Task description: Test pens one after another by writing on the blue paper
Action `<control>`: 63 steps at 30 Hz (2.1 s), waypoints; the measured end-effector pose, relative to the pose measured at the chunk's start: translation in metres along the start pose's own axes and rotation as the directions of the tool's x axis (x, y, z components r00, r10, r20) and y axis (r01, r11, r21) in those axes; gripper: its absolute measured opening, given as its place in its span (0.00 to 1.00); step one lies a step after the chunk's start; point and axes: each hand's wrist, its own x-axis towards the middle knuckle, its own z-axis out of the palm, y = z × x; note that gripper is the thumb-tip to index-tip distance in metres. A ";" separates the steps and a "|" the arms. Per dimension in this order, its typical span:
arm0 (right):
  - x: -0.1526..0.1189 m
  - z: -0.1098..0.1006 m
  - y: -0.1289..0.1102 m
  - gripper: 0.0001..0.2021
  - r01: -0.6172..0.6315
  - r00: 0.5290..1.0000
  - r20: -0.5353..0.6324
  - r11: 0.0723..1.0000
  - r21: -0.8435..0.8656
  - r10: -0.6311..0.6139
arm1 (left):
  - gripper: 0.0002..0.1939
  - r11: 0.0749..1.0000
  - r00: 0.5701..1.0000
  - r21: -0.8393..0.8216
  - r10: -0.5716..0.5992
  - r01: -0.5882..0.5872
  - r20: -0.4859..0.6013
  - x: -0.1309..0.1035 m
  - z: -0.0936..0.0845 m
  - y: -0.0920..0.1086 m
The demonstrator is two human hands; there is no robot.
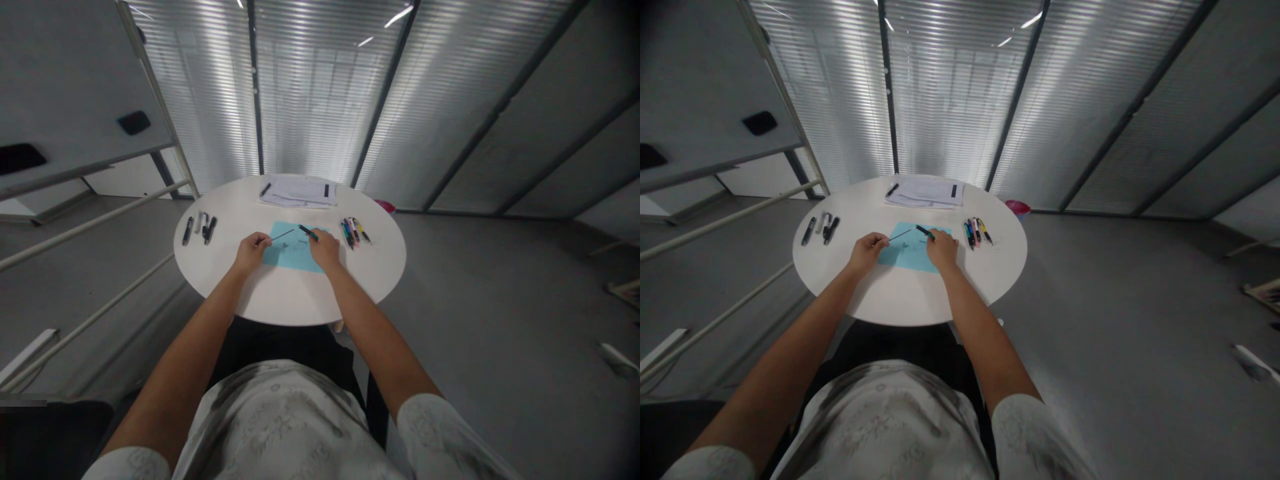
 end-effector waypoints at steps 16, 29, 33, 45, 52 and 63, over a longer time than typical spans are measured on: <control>-0.003 -0.010 -0.005 0.17 -0.023 1.000 -0.002 0.999 -0.026 0.023 | 0.10 1.000 1.000 0.006 0.012 -0.012 -0.002 0.001 -0.001 0.000; -0.008 -0.008 -0.003 0.17 0.115 0.993 0.005 0.977 -0.178 -0.116 | 0.14 0.999 0.998 -0.050 -0.025 0.022 -0.065 0.001 -0.001 -0.002; -0.005 -0.003 -0.006 0.16 0.088 0.996 0.041 0.990 -0.106 -0.084 | 0.17 0.984 0.996 -0.177 -0.038 0.023 -0.079 0.000 -0.001 0.000; 0.015 0.014 0.013 0.15 -0.037 0.994 -0.057 0.778 0.628 0.093 | 0.11 0.987 0.996 -0.150 -0.073 0.063 -0.059 0.000 -0.001 -0.006; 0.021 0.016 0.015 0.17 -0.049 0.989 -0.047 0.613 0.789 0.139 | 0.09 0.988 0.996 -0.137 -0.075 0.069 -0.042 0.001 0.000 -0.009; 0.008 0.007 0.010 0.14 -0.074 0.994 -0.044 0.926 0.370 0.097 | 0.10 0.989 0.995 -0.120 -0.093 0.088 -0.034 0.000 0.000 -0.005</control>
